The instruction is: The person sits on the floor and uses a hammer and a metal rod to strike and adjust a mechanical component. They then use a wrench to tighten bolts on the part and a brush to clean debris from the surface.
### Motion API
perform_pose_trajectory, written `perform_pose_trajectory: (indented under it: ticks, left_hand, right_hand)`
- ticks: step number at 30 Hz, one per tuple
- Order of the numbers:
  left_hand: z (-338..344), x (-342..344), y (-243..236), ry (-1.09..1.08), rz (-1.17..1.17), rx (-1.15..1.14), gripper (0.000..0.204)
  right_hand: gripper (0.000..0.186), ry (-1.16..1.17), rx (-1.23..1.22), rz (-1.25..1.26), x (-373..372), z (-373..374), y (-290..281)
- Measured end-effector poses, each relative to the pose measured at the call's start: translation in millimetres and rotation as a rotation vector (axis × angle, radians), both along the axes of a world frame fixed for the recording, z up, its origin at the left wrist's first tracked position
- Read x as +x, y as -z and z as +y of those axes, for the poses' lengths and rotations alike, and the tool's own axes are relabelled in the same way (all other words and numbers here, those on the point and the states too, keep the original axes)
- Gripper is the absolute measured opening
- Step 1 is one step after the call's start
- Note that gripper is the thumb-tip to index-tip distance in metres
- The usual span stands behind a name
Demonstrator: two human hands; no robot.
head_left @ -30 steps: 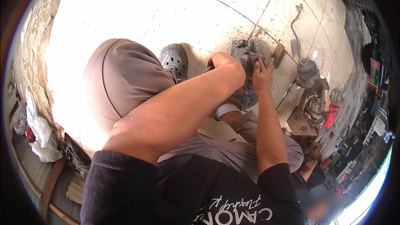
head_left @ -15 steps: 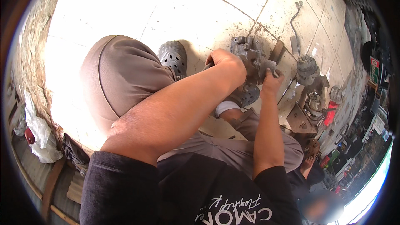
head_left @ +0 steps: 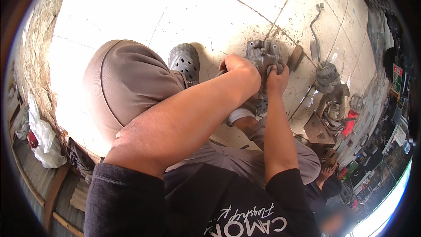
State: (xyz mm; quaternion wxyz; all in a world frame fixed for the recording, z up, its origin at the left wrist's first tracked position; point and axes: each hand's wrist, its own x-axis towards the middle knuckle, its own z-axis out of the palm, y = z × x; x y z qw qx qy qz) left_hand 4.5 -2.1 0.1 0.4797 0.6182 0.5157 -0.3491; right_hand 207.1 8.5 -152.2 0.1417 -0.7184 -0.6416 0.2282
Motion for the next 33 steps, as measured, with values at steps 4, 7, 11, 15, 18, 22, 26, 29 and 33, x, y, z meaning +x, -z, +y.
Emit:
perform_pose_trajectory:
  ticks: [4,7,11,15,18,22,26,29,33]
  left_hand:
    - [-1.7,-3.5,1.6,-0.030,0.023,-0.012,0.033]
    - [-1.6,0.1,5.0,-0.025,0.049,-0.005,0.032]
    - [1.7,2.8,-0.1,0.007,0.019,-0.001,0.031]
    - [-1.9,2.6,4.2,-0.016,0.043,0.031,0.031]
    - [-4.4,1.6,3.1,-0.020,0.054,0.039,0.032]
    - [-3.8,5.1,1.1,-0.013,0.065,0.090,0.034]
    - [-5.0,4.0,0.8,0.029,0.069,0.091,0.034]
    - [-9.0,5.9,7.0,-0.034,0.066,0.155,0.032]
    - [-16.0,-0.5,10.3,-0.043,0.023,0.145,0.029]
  right_hand:
    - [0.045,-0.004,-0.016,-0.038,5.2,-13.7,-1.0]
    - [0.047,0.010,-0.001,-0.055,8.9,-25.0,-4.5]
    - [0.054,0.011,0.054,-0.091,4.8,-2.1,-5.2]
    - [0.058,0.078,0.039,-0.379,-11.4,-3.6,-39.7]
    - [0.056,-0.180,0.067,-0.330,2.3,-19.3,-49.2]
    - [0.053,-0.464,0.086,-0.247,15.4,-47.2,-23.2]
    - [0.053,-0.512,0.129,-0.257,19.5,-49.1,-17.8]
    - [0.049,-0.491,-0.012,-0.172,21.6,-26.5,-35.8]
    - [0.039,-0.562,0.050,-0.024,-5.6,-23.4,-57.7]
